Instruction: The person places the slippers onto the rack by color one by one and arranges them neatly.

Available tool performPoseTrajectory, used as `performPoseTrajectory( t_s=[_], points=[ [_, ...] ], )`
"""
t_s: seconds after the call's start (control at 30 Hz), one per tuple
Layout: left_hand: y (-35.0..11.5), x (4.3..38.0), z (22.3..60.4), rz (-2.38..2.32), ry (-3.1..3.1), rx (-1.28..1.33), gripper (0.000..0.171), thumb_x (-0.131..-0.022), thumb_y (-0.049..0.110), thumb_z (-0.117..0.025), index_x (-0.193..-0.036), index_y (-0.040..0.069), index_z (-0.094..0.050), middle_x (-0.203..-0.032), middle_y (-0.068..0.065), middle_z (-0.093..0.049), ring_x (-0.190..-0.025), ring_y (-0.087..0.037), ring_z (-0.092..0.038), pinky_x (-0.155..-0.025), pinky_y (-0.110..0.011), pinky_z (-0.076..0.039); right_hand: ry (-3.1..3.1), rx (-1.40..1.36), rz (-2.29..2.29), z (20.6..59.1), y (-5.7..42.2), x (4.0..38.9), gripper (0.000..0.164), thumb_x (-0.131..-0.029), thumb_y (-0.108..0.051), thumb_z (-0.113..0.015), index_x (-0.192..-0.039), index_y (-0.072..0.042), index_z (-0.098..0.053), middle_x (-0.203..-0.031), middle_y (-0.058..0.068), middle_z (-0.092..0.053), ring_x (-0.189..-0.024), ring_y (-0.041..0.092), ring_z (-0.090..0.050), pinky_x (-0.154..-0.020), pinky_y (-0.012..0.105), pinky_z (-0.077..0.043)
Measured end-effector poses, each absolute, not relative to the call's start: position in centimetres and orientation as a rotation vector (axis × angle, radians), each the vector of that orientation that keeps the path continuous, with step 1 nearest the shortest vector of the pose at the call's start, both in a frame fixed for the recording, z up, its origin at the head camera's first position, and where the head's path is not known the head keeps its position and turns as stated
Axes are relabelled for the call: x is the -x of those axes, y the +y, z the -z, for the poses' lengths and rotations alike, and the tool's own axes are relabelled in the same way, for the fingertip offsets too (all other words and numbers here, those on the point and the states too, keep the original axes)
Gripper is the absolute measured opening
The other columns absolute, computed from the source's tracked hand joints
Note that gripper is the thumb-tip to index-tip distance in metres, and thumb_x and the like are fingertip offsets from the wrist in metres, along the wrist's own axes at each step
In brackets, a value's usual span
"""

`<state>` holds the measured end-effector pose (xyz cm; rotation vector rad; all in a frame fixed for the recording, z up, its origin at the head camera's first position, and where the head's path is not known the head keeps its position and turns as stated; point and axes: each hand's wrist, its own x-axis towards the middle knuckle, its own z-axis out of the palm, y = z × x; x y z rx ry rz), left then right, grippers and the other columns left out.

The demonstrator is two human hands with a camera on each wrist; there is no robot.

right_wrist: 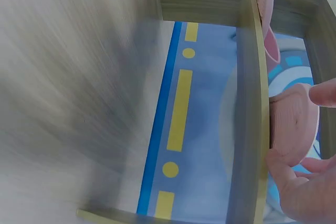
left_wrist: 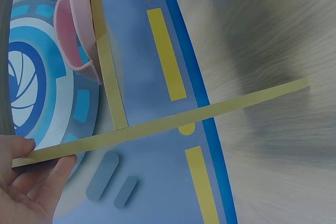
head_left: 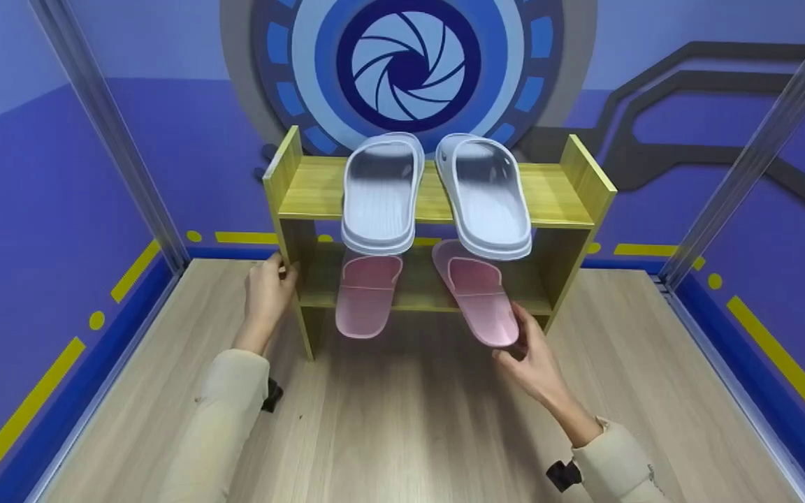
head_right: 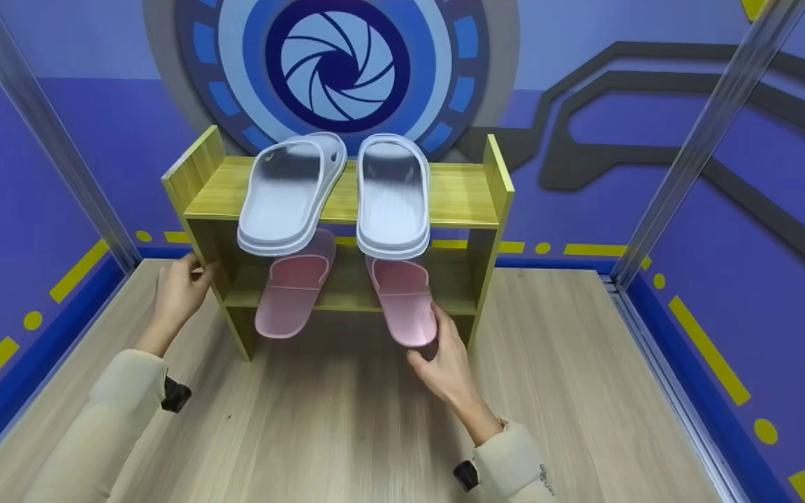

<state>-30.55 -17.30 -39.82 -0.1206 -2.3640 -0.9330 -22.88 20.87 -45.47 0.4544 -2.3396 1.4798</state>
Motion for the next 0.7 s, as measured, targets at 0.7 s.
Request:
performPoseTrajectory(
  t_s=[0.7],
  points=[
    [-17.3,30.4,39.7,0.92,-2.404,0.098,0.017,-0.084,0.009,-0.058,-0.089,-0.007,-0.06,-0.09,-0.025,-0.061,-0.081,-0.034,-0.061,-0.066,-0.043,-0.049,-2.207,-0.44,-1.391,44.7,16.9,22.9,0.063,-0.066,0.005,-0.073,-0.118,0.015,-0.04,-0.104,0.027,-0.047,-0.088,0.034,-0.053,-0.076,0.043,-0.046]
  ],
)
